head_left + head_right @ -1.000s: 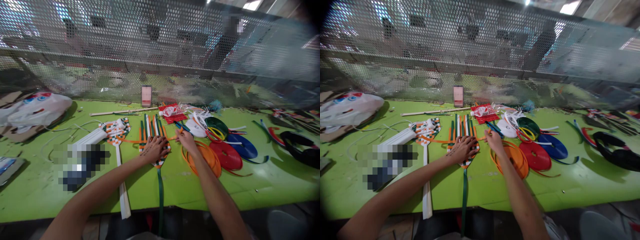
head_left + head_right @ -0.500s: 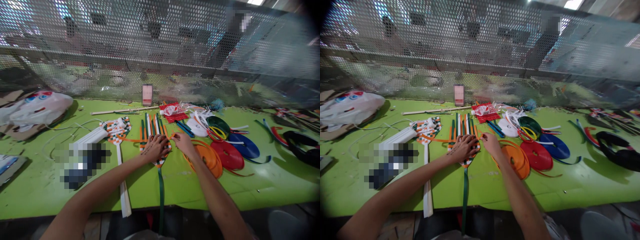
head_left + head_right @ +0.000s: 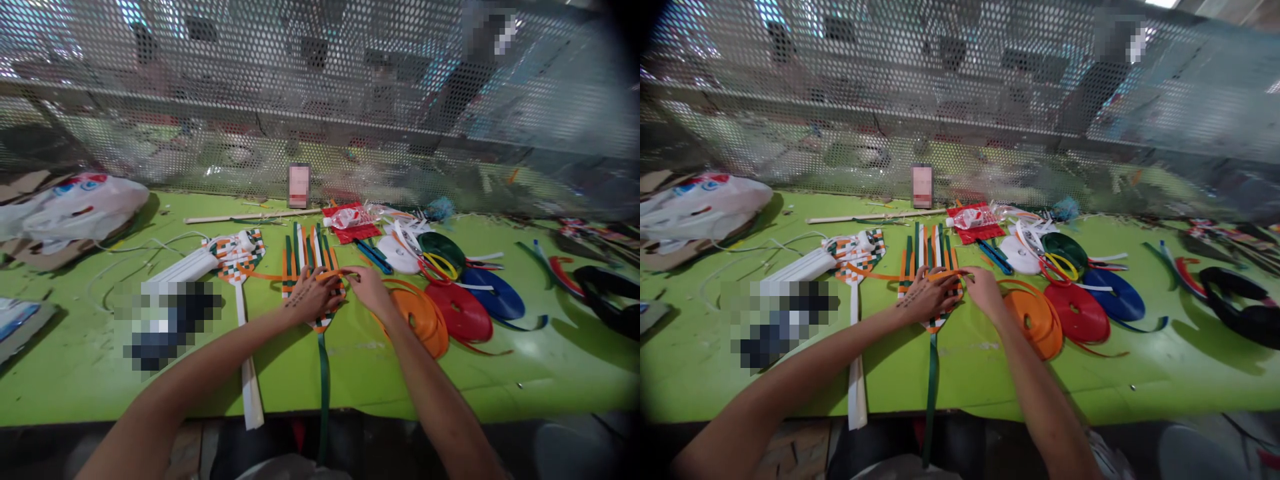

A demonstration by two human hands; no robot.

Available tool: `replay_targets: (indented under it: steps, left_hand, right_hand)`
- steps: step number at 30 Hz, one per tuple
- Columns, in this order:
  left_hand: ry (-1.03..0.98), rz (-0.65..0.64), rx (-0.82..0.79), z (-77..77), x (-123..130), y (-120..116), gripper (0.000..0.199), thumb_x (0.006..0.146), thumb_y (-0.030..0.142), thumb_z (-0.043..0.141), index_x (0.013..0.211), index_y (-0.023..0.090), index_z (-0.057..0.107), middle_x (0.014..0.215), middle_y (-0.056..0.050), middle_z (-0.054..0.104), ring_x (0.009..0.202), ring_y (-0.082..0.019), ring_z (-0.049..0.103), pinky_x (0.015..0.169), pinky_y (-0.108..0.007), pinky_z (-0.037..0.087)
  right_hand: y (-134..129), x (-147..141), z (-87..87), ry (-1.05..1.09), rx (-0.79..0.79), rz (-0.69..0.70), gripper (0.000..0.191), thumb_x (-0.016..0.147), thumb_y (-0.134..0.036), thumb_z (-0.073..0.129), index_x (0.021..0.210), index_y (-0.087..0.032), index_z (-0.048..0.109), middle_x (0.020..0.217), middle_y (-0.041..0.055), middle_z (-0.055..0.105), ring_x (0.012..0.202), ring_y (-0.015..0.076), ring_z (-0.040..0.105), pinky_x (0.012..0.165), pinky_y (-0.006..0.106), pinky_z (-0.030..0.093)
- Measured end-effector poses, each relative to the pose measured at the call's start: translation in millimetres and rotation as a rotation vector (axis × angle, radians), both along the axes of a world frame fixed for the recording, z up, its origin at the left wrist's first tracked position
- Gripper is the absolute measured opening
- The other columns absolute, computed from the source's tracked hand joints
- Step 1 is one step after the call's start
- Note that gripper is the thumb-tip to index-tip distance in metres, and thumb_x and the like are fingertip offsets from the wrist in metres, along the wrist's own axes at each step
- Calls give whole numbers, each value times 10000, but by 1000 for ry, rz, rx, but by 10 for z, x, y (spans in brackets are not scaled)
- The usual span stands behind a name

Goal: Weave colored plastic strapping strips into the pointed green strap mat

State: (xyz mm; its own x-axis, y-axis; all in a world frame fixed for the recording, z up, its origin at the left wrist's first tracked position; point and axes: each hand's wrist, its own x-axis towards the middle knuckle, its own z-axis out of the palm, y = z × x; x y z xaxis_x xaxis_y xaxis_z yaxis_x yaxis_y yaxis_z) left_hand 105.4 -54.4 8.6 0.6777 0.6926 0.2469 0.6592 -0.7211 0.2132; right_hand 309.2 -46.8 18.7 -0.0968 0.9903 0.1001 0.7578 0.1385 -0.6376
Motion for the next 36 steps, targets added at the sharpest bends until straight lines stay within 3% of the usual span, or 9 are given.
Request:
replay_targets:
  steps: [8,15,18,24,29,36]
  left_hand:
    - [-10,-7,13,14,-9,-4,399,1053,551,408,1253,299,644,1429,-30,620,1336,-314,465,1118,-533,281]
    - [10,36,15,-66,11,28,512,1038,592,418,1418,270,534,1333,-88,677,1359,-319,463,1123,-566,265]
    - [25,27,20,-60,12,29,536,1043,607,380,1410,254,548,1312,-89,694,1370,-345,455,1113,-584,267]
    - [32,23,32,-8,3,3,567,1049,608,346,1426,242,559,1480,-92,596,1204,-344,578,1096,-576,283]
    - [-4,-5,-21,-14,0,10,508,1047,589,380,1356,256,607,1437,-74,624,1138,-290,624,1131,-529,258]
    - [-34,-6,-46,-5,2,29,482,1030,599,423,1269,239,634,1311,-81,683,1269,-314,525,1133,-493,258]
  right_hand:
    - [-10,6,71,11,-32,2,365,883,-79,554,1134,-169,803,1074,94,802,861,202,724,886,327,553]
    - [9,47,28,-2,-40,1,377,873,-100,542,1129,-156,813,896,88,801,733,191,694,790,309,552]
    - [7,34,21,-3,-33,-21,365,877,-116,557,1133,-161,813,913,90,806,774,207,716,811,320,560]
    - [-4,8,34,11,3,-33,342,908,-135,549,1119,-174,815,1070,110,805,943,238,754,910,343,564]
    - [-27,4,103,59,-67,-4,346,909,-125,548,1136,-169,805,1084,104,803,908,225,763,866,327,585]
    - [-44,-22,135,100,-126,-6,445,887,-72,524,1270,-145,739,1123,112,794,865,209,761,859,330,595]
